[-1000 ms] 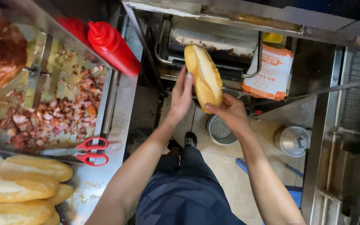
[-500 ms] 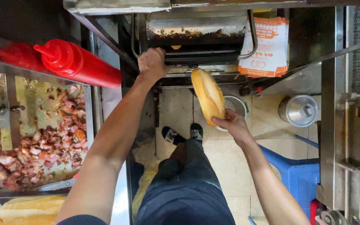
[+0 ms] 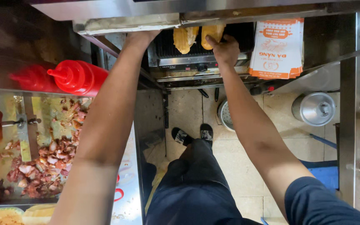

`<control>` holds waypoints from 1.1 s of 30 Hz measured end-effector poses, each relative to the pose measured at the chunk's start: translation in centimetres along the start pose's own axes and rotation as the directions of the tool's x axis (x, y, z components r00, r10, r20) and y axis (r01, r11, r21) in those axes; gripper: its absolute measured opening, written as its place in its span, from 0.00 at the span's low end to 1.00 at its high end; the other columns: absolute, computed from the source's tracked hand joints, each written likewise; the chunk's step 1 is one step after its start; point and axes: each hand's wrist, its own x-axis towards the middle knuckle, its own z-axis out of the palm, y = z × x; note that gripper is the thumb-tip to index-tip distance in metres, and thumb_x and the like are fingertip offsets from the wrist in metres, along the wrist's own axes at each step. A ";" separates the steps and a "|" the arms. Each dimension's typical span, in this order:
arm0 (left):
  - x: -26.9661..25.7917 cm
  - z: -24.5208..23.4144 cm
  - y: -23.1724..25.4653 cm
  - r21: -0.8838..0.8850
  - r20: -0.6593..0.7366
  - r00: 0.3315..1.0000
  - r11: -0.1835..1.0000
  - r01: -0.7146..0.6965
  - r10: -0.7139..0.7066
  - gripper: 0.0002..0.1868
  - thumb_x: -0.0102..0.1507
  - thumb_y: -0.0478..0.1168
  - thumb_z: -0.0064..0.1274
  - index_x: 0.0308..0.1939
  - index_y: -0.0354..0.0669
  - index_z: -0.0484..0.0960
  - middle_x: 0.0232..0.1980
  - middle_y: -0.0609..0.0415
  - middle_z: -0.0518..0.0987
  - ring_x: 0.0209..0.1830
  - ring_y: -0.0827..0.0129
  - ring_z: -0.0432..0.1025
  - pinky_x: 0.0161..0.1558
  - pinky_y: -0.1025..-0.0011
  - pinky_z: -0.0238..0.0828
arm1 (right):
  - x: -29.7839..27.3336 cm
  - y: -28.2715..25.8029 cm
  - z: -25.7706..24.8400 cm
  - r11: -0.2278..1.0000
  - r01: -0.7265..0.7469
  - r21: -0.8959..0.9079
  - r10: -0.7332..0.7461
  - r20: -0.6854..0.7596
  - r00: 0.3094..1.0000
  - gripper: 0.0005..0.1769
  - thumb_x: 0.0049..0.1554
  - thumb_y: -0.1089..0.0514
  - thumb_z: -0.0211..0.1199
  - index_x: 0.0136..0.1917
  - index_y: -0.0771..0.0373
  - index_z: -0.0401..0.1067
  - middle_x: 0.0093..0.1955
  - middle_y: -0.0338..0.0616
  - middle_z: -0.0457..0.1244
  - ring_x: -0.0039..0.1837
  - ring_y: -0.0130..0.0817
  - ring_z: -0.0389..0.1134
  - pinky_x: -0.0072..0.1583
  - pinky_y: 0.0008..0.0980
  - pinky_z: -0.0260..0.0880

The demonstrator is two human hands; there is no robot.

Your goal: The person assembles multiple baguette sandwiches at a food stall. They slice the bread, add fillings including sliced meats, pickled vegetables, and sauces, then wrap each sandwich in paper and place it into a plastic bag for delivery.

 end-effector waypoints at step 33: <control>-19.0 -10.0 25.4 -0.369 -0.236 0.774 0.791 0.487 -0.587 0.34 0.68 0.52 0.55 0.75 0.43 0.67 0.79 0.39 0.63 0.82 0.47 0.56 0.79 0.57 0.53 | -20.6 -3.4 -0.2 0.781 -0.469 0.413 -0.232 0.888 0.397 0.26 0.69 0.44 0.50 0.69 0.65 0.61 0.61 0.38 0.62 0.60 0.26 0.63 0.59 0.29 0.63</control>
